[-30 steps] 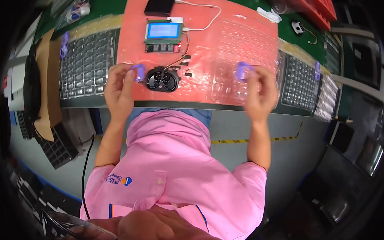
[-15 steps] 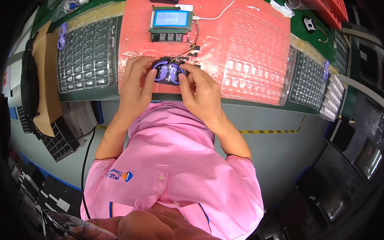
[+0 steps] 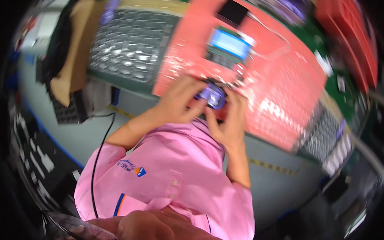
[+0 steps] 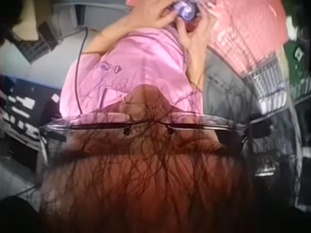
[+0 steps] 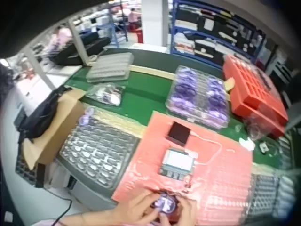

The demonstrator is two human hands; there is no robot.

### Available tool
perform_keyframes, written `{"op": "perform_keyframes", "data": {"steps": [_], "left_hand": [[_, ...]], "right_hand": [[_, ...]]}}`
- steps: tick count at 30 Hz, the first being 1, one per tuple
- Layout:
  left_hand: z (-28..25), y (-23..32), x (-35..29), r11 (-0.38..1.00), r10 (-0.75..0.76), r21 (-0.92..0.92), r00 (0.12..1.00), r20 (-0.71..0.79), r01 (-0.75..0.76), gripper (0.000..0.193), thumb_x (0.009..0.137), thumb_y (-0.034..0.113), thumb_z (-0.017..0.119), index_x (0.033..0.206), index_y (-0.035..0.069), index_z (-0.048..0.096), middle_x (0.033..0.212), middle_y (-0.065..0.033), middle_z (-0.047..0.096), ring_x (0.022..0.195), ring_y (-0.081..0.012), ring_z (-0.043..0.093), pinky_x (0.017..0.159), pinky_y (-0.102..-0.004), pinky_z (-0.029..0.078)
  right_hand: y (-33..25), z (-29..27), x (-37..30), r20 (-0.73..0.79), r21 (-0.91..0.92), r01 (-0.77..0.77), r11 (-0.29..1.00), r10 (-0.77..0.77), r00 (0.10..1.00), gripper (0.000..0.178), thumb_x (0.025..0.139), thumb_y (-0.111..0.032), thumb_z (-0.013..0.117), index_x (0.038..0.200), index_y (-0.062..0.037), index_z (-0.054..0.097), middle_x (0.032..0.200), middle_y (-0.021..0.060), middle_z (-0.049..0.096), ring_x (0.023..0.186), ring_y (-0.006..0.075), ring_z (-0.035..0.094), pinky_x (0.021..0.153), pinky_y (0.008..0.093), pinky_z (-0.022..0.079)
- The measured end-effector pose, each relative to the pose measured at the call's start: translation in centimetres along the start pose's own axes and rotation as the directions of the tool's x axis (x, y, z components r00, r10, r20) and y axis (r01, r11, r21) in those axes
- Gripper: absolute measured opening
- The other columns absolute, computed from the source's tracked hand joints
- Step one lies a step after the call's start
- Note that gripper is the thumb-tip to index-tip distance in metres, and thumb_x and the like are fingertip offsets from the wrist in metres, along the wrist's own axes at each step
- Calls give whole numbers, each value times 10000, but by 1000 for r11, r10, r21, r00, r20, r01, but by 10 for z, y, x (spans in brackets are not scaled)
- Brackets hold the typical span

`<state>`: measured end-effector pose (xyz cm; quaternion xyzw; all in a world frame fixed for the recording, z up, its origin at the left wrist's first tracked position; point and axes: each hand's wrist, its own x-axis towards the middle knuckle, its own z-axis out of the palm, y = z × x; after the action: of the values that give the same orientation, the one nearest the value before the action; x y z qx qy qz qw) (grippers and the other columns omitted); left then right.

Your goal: Testing small electronic components using a jig and placing them into organized blister trays on a production line.

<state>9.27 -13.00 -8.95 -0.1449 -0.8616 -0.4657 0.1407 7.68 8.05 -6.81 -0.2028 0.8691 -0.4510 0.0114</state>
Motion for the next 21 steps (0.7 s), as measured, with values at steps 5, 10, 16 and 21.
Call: {"op": "perform_keyframes", "data": {"steps": [5, 10, 16, 21], "left_hand": [[6, -4, -9, 995, 53, 90, 998, -35, -50, 376, 903, 192, 779, 1206, -15, 698, 1045, -160, 637, 882, -351, 634, 774, -454, 528], [4, -2, -5, 989, 120, 94, 992, -45, -115, 341, 919, 195, 764, 1188, -5, 700, 1039, -141, 626, 884, -340, 622, 768, -445, 523], [6, -1, -1, 987, 131, 100, 991, -34, -127, 335, 923, 203, 760, 1173, -10, 694, 1003, -134, 606, 863, -329, 605, 758, -444, 516], [6, -1, -3, 985, 114, 135, 992, -48, -106, 330, 926, 205, 754, 1170, -10, 692, 985, -126, 600, 850, -325, 597, 758, -440, 512]], "right_hand": [[19, 6, -11, 52, 26, 56, 998, -57, 997, 685, 921, -134, 823, 1538, -3, 556, 1233, 170, 522, 1078, 313, 542, 919, 383, 477], [21, 0, -11, 81, -101, 110, 989, -102, 991, 640, 982, -228, 774, 1534, 20, 569, 1223, 177, 504, 1120, 339, 535, 964, 440, 472], [18, 4, -11, 67, -94, 79, 992, -73, 995, 625, 1009, -254, 732, 1541, 29, 565, 1238, 189, 480, 1125, 349, 528, 981, 467, 463], [20, 9, -8, 64, -82, 69, 994, -63, 996, 605, 1015, -241, 717, 1534, 33, 571, 1252, 197, 473, 1134, 350, 522, 995, 466, 456]]}}
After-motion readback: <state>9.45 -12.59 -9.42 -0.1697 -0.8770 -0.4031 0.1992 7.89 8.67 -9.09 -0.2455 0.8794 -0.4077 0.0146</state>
